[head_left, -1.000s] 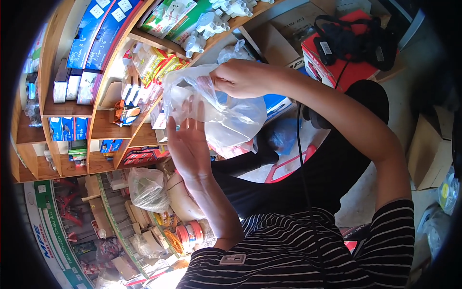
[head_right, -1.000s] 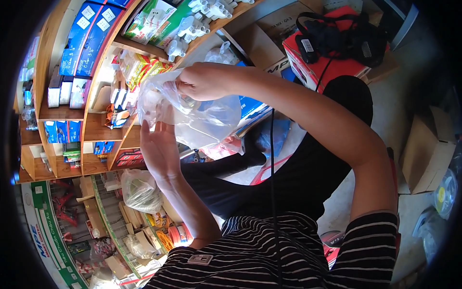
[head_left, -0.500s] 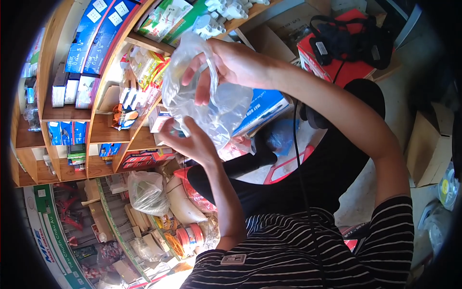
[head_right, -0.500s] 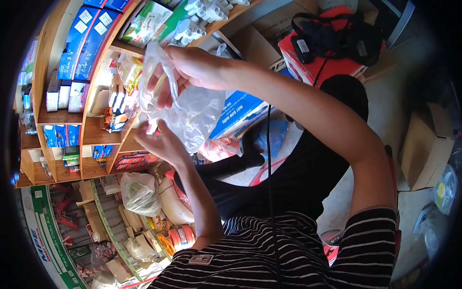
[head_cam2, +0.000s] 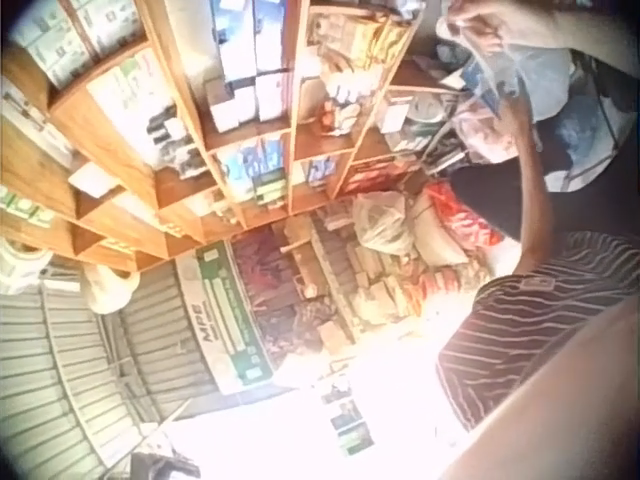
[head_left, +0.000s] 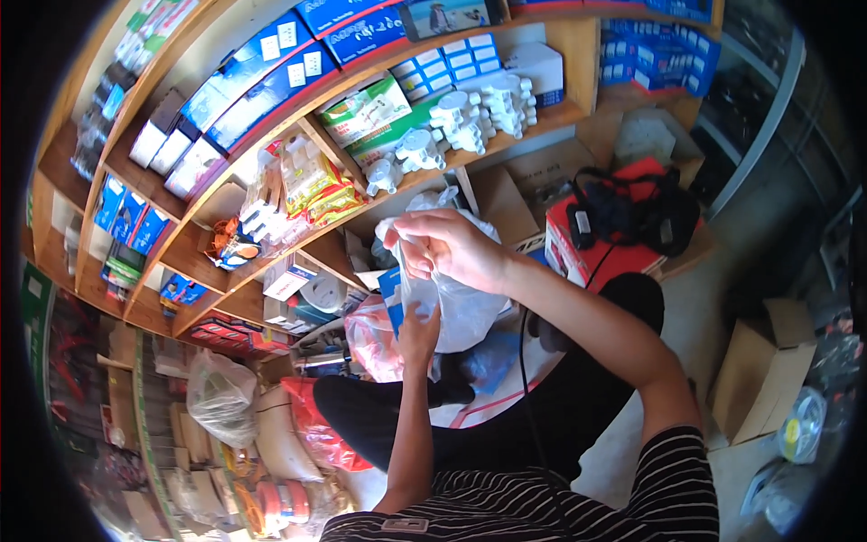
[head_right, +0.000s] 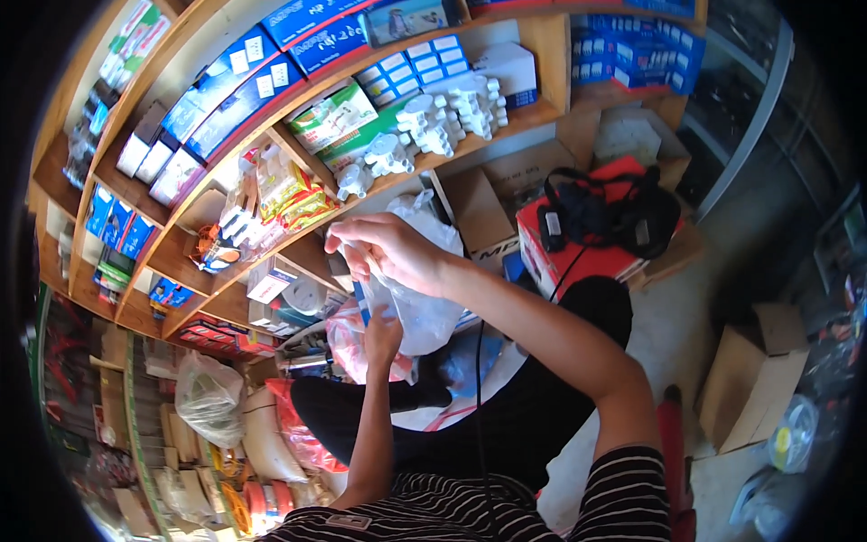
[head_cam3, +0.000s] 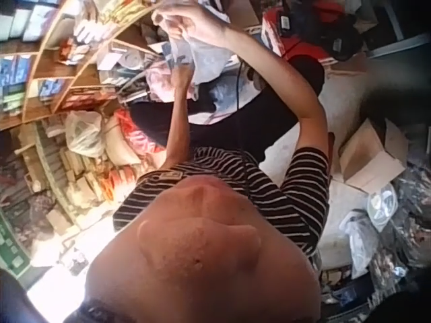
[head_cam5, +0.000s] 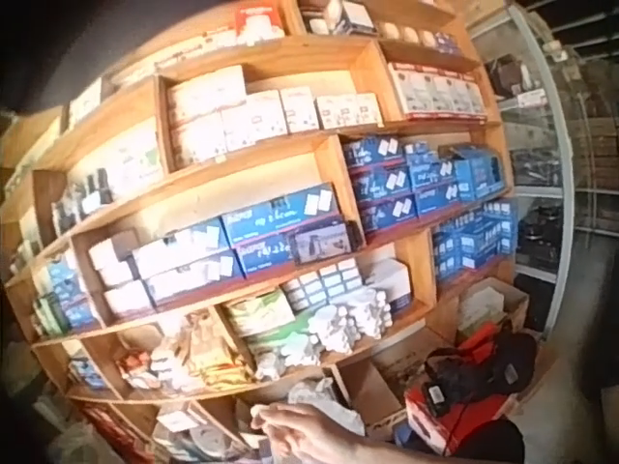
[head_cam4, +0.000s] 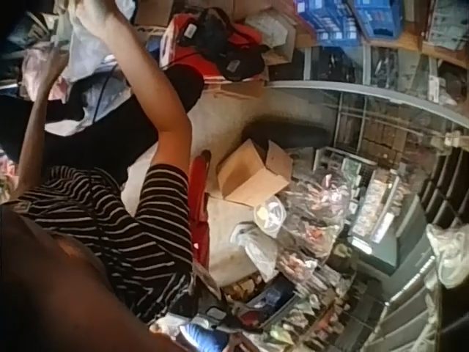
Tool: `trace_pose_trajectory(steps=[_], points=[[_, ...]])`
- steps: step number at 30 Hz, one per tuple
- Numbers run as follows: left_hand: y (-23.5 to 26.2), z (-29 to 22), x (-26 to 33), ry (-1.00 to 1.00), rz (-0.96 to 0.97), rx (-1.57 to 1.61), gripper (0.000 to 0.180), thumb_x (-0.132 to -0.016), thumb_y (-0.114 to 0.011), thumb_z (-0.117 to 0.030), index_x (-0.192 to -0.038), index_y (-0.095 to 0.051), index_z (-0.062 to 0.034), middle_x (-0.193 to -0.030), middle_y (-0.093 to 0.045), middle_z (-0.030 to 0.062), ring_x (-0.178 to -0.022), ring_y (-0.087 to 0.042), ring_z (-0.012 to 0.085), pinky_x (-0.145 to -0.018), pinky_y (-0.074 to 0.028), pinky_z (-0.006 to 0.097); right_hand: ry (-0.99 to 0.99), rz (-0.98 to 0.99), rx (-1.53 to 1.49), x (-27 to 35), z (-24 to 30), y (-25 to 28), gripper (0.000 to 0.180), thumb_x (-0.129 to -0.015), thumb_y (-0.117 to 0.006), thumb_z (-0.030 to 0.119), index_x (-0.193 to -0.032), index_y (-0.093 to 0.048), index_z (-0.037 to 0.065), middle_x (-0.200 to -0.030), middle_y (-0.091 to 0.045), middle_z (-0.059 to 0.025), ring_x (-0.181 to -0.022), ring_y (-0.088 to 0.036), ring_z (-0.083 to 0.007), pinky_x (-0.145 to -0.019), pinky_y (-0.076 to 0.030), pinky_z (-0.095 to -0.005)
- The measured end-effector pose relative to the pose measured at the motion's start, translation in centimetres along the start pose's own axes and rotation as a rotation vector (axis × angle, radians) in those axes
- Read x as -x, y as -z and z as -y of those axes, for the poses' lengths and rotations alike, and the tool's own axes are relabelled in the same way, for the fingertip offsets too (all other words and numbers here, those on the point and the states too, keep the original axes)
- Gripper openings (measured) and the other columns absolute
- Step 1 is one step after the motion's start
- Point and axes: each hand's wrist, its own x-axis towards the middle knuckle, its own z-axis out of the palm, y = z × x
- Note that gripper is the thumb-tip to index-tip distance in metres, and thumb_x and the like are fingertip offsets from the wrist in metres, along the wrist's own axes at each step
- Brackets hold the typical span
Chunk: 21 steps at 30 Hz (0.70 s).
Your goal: Assembling plastic plumbing or electrical components by fitting parts together and placing them into plastic bags.
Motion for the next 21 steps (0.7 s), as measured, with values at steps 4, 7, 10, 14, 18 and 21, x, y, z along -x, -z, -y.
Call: trace_pose_trajectory(steps=[4,7,10,14,18,21], points=[[-2.7,1.3,0.3,0.14,0.036,-0.065,0.077,-0.083,-0.066,-0.068,-0.117,-0.069,0.0015,-0.103,-0.074,0.0252,-0.105,-0.071,0.0402,-0.092,-0.054,0.048,-0.068,-0.057,0.109,-0.2,-0.5,-0.3,0.037,-0.102,-0.059,0.034,-0.101,-0.066,-0.002,-0.066,-0.052,-0.0025,-0.064,-0.052,-0.0136,-0.065,-0.042,-0.0299],[-3.8,1.2,-1.1,0.248,0.015,0.06,0.077,-0.082,-0.065,-0.071,-0.092,-0.076,0.0042,-0.087,-0.074,0.0254,-0.093,-0.074,0.0402,-0.086,-0.056,0.049,-0.074,-0.071,0.007,-0.2,-0.9,-0.2,0.034,-0.102,-0.058,0.032,-0.104,-0.065,-0.001,-0.068,-0.049,0.0014,-0.067,-0.048,-0.0106,-0.066,-0.039,-0.0289],[-4.6,0.9,-3.7,0.317,-0.091,0.113,0.08,-0.084,-0.062,-0.072,-0.07,-0.075,0.0055,-0.07,-0.071,0.0237,-0.081,-0.076,0.0341,-0.079,-0.057,0.047,-0.148,-0.1,-0.133,-0.1,-0.7,-2.6,0.032,-0.101,-0.058,0.03,-0.109,-0.064,0.0,-0.068,-0.046,0.0028,-0.066,-0.045,-0.0098,-0.066,-0.038,-0.0287],[-3.0,2.5,-5.2,0.184,0.041,0.563,0.057,-0.091,-0.062,-0.05,-0.085,-0.074,0.0047,-0.082,-0.075,0.0166,-0.081,-0.074,0.0281,-0.075,-0.058,0.041,-0.049,-0.071,0.107,-0.6,-0.7,-2.6,0.03,-0.102,-0.059,0.032,-0.114,-0.064,0.005,-0.067,-0.041,0.0055,-0.062,-0.041,-0.0066,-0.062,-0.039,-0.0277],[0.3,2.6,-2.0,-0.002,0.172,1.609,0.042,-0.082,-0.062,-0.02,-0.117,-0.067,0.0024,-0.106,-0.073,0.0115,-0.096,-0.069,0.0237,-0.092,-0.053,0.037,0.126,-0.611,-0.133,-1.0,3.0,3.0,0.022,-0.102,-0.058,0.028,-0.104,-0.061,0.006,-0.06,-0.031,0.0091,-0.047,-0.03,-0.0052,-0.048,-0.031,-0.025],[4.4,7.7,-1.9,-0.187,0.326,1.693,0.061,-0.077,-0.063,-0.021,-0.133,-0.057,0.003,-0.12,-0.068,0.011,-0.115,-0.063,0.024,-0.109,-0.044,0.04,0.104,-0.648,-0.048,-0.4,4.8,7.2,0.028,-0.105,-0.056,0.029,-0.102,-0.059,0.001,-0.058,-0.028,0.0106,-0.045,-0.025,-0.0036,-0.045,-0.023,-0.0239]])
